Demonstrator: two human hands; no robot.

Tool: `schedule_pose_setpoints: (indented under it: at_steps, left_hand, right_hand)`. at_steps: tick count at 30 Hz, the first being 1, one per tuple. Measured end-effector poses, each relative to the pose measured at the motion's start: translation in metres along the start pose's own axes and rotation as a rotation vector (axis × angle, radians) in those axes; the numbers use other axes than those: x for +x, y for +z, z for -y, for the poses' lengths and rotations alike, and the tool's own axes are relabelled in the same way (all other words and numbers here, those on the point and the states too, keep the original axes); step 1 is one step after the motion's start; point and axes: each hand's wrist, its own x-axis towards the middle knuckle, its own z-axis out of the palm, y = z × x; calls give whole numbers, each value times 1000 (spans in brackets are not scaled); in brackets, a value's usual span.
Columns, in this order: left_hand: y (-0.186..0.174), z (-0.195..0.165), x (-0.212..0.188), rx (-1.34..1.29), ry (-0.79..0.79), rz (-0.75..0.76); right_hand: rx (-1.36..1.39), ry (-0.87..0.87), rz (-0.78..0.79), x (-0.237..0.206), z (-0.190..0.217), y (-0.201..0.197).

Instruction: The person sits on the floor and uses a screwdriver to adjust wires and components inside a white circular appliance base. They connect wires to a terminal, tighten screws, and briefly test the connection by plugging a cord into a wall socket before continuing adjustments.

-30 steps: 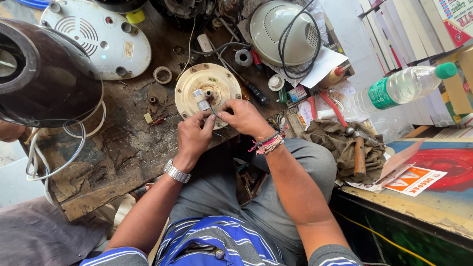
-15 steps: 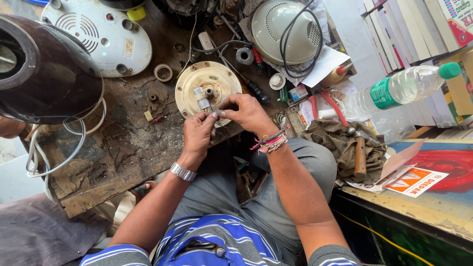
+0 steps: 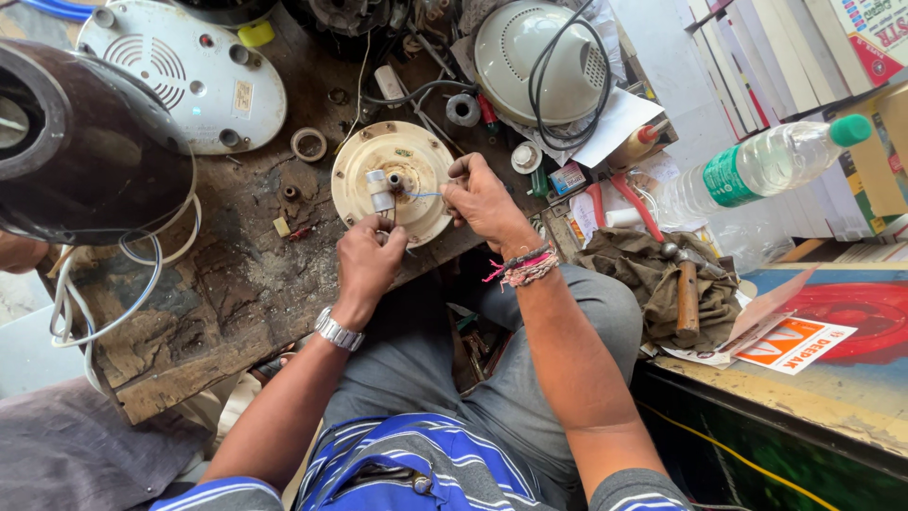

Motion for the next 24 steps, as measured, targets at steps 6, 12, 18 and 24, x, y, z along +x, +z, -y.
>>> schedule_pose_setpoints:
  at_steps: [6, 12, 18, 24]
  left_hand:
    - [-14, -22, -6, 412, 545, -157]
    - [-7, -44, 15, 404, 685, -27]
    - [-7, -42, 16, 253, 578, -39]
    - [-15, -33, 18, 219, 548, -66]
  right_hand:
    - [-282, -203, 93, -12, 24, -4]
    - [-398, -271, -21, -26, 42, 2]
    - [-584, -421, -280, -23, 54, -7]
    - [-861, -698, -250, -32, 56, -12]
